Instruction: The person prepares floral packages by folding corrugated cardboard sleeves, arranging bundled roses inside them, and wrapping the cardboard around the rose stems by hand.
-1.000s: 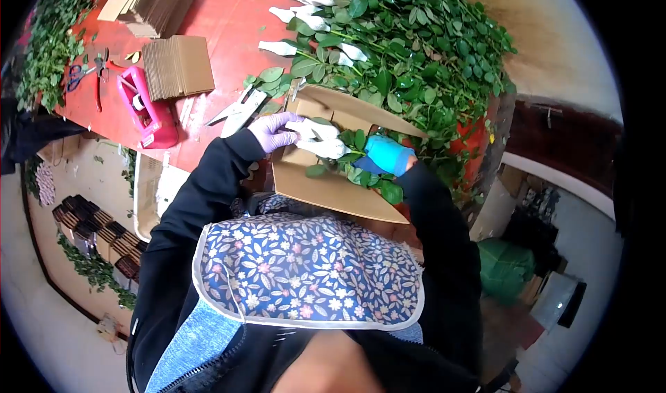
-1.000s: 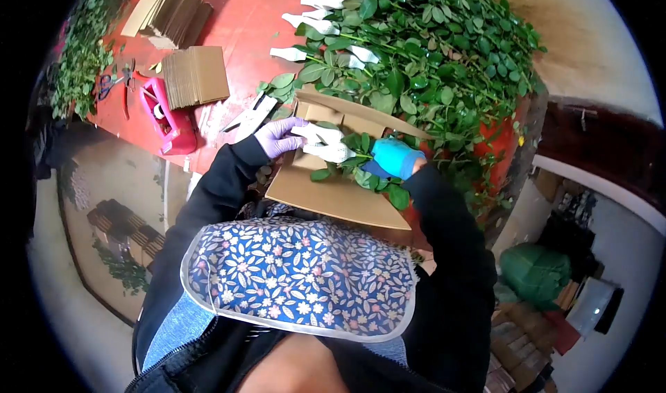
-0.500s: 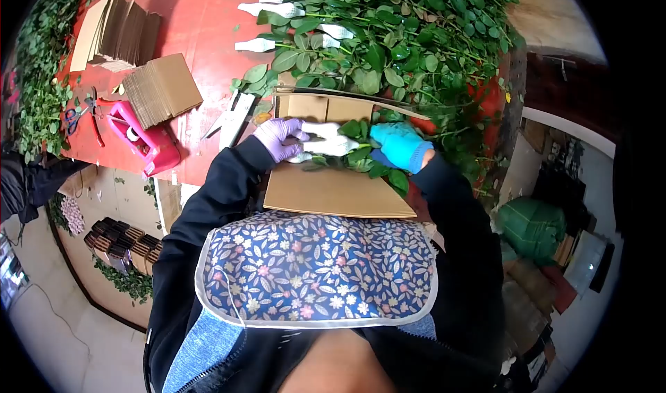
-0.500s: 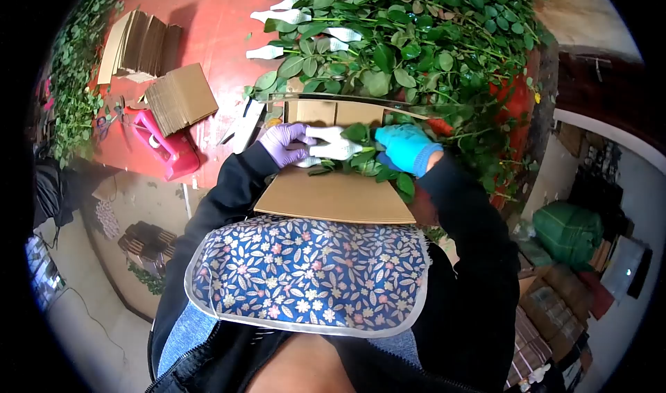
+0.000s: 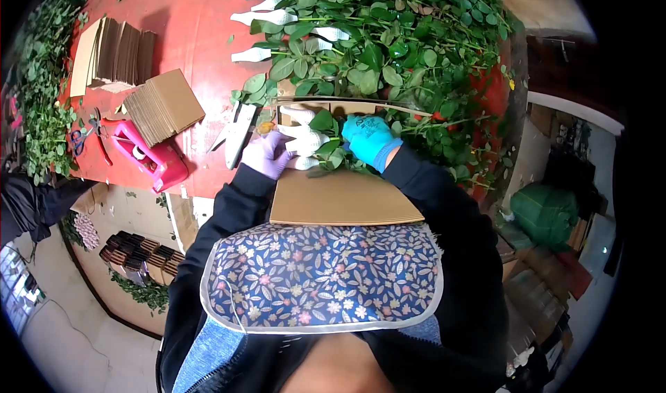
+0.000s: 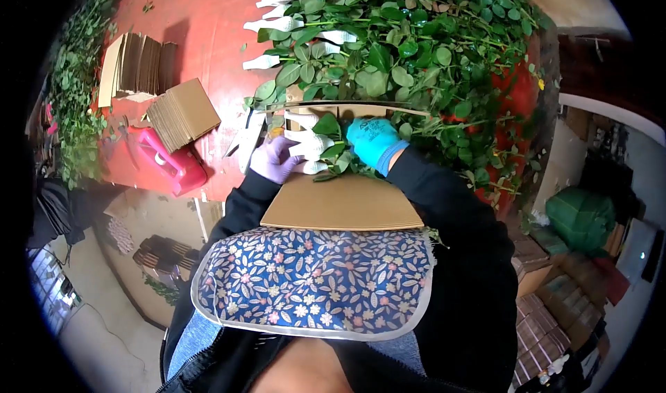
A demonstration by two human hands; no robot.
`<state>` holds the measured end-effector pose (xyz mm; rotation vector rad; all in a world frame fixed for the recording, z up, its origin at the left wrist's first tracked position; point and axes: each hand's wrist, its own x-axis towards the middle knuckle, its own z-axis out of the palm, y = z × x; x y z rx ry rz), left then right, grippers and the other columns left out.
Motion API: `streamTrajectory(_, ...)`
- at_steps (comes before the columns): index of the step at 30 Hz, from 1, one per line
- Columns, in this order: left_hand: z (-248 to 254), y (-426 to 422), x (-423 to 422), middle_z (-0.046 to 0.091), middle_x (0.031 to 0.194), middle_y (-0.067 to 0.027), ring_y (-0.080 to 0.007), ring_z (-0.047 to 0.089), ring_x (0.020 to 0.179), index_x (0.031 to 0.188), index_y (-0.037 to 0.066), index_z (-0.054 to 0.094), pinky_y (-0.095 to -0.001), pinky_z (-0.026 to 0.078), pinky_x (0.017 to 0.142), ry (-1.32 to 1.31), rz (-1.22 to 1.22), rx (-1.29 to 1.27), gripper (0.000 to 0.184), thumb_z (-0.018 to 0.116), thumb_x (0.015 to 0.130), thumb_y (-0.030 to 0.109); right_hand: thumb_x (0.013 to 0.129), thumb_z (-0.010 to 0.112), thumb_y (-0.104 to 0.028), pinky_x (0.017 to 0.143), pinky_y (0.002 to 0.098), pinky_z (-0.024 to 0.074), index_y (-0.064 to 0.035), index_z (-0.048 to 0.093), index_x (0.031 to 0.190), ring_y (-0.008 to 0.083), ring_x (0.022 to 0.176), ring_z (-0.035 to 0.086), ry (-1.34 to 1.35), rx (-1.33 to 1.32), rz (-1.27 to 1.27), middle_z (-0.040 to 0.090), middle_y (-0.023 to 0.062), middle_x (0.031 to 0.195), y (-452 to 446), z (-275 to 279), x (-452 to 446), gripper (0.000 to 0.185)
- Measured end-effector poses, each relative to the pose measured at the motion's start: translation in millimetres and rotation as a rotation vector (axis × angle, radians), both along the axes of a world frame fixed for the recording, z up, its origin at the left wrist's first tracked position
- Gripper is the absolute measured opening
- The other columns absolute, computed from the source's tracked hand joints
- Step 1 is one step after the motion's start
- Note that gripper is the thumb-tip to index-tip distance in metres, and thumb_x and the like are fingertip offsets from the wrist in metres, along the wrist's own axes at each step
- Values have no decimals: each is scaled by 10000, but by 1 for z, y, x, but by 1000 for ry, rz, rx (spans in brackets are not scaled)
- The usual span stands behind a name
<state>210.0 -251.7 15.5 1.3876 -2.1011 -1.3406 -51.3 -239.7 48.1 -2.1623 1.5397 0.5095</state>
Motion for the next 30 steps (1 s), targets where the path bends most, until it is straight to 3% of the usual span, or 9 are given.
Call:
streamTrajectory(3,16,-1,4,576,1171,-115,-311,577,964,1078,68,586,-401,489,804,-87,64,-441,404,736,707,121,817,577,-99,601,449,528,-27,650,868,335,737,672,-85,-72,32,660,165,826,2,0,-1,114)
streamTrajectory(8,14,-31,-14,543,1312,-141,-342,575,1078,1184,58,587,-415,493,897,117,-409,-401,476,715,733,138,837,589,-149,669,456,524,-30,630,957,342,816,664,-64,40,62,657,164,920,-2,-6,-10,174)
streamTrajectory(10,-10,-34,-16,560,1279,-165,-359,570,1084,1200,49,582,-424,489,902,211,-346,-386,456,685,759,104,821,650,-236,730,458,516,-34,600,1094,349,878,652,-250,-119,68,649,177,959,0,4,-17,343)
streamTrajectory(11,-17,-34,-18,569,1248,-188,-375,581,1058,1177,31,594,-419,493,896,248,-318,-365,412,665,775,86,816,699,-261,813,465,486,-41,504,1331,364,924,622,-128,34,-39,631,194,1103,-9,34,-8,593)
streamTrajectory(12,-21,-33,-20,569,1248,-188,-375,581,1058,1177,31,594,-419,493,896,249,-310,-367,412,665,775,86,836,675,-263,779,455,496,-75,520,1324,353,908,627,-165,-141,-39,630,170,1119,-4,34,-13,545)
streamTrajectory(17,-12,-33,-30,614,1104,-201,-377,616,969,1148,9,612,-391,514,831,252,-181,-192,330,643,829,88,868,625,-255,697,433,507,-128,549,1307,324,854,634,-190,-185,-51,623,148,1120,1,30,-19,463)
streamTrajectory(22,-2,-35,-29,638,1027,-203,-370,618,951,1162,12,603,-402,499,838,250,-23,36,291,618,911,158,836,597,-183,781,449,502,-137,559,1268,330,925,626,-175,-273,-90,589,147,1164,9,-9,-13,437)
streamTrajectory(25,-15,-42,-28,643,1006,-187,-359,614,953,1117,10,620,-386,492,849,186,-78,-192,222,591,925,117,810,625,-164,871,477,457,-170,567,1274,319,1056,574,-206,-342,-131,575,89,1213,16,-15,-14,467)
streamTrajectory(30,-6,-43,-28,617,881,-142,-307,593,803,963,27,636,-373,481,733,208,-132,-221,92,587,931,97,782,668,-185,797,451,482,-144,597,1244,325,1003,583,-309,-452,-93,595,96,1183,20,-37,-24,469)
